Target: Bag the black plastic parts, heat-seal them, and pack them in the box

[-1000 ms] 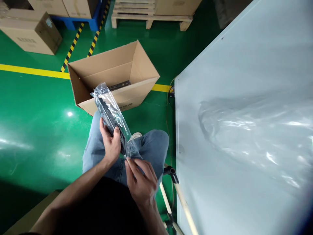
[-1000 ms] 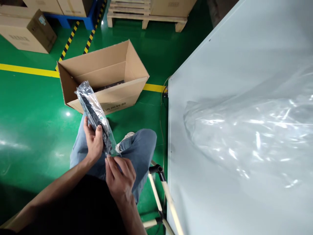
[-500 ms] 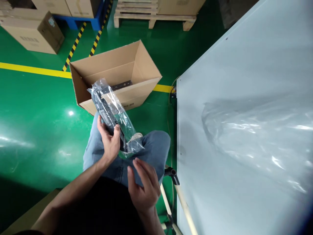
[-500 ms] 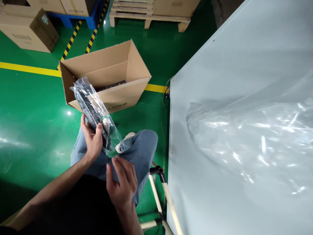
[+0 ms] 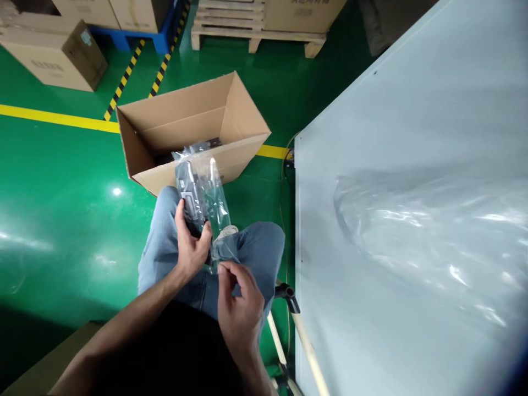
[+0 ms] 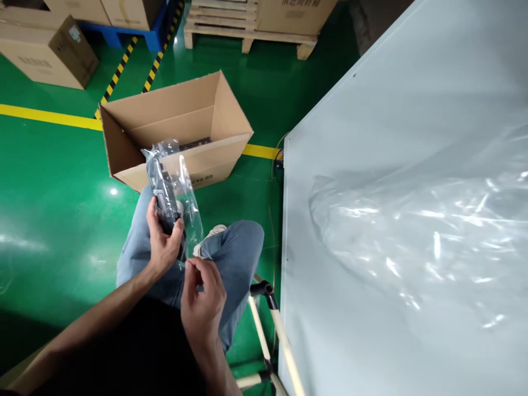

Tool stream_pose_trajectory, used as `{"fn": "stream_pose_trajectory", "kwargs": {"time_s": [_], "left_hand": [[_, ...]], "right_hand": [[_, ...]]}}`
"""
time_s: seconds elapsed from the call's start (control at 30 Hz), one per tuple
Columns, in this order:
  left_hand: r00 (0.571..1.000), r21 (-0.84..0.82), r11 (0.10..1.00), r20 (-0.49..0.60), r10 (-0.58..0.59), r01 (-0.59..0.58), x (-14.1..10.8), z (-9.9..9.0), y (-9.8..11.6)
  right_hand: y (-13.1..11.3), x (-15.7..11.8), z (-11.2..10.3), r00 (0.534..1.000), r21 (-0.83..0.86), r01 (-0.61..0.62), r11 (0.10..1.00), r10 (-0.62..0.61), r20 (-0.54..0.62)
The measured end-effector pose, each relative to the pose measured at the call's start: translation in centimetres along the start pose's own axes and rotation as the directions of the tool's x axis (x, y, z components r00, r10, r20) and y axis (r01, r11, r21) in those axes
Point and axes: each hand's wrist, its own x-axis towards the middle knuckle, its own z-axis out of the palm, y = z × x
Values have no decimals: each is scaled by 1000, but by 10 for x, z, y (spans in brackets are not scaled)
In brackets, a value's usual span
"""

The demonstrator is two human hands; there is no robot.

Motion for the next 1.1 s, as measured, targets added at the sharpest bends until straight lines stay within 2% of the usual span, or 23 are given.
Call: {"fn": "stream_pose_trajectory", "kwargs": {"time_s": [0.1,0.17,0.23,0.27,0.33,0.4,0.47,0.53,0.63,0.87,0.93,1.03,1.1], "left_hand": [[999,-25,999,29,-38,39,11,-7,-3],[995,-62,995,72,-68,73,13,-11,1],[989,-108,990,127,-74,88,10,-14,7],[985,-131,987,159,-72,93,8,-14,10],[969,-181,974,231,-92,136,4,-14,14],[942,-222,945,288,-173,241,2,-13,16],[895,-257,885,333,-297,389,2,-13,17],[826,-289,793,371,-424,537,3,-15,18],[732,-329,662,420,-536,673,3,-17,24],[575,-332,489,633,-518,807,6,-13,30],[551,-333,458,660,-511,824,7,-11,29],[541,-333,443,665,-516,832,8,-11,29],[495,-305,408,695,-522,860,8,-12,31]], "right_hand": [[-5,4,-7,985,-99,167,981,-171,-27],[-1,17,-11,979,-167,157,973,-175,-100],[6,33,-13,985,-187,83,979,-109,-136],[10,41,-14,993,-163,41,986,-58,-101],[14,52,-14,996,-80,-50,996,56,69],[15,56,-13,965,-20,-143,989,144,218],[13,54,-13,944,12,-208,978,198,263],[10,50,-14,938,43,-250,967,231,258],[6,45,-18,928,66,-278,958,250,276],[2,47,-26,925,82,-250,965,214,313],[3,48,-27,924,82,-255,963,218,313],[4,48,-29,920,87,-263,961,222,323],[3,48,-30,915,88,-257,962,213,341]]}}
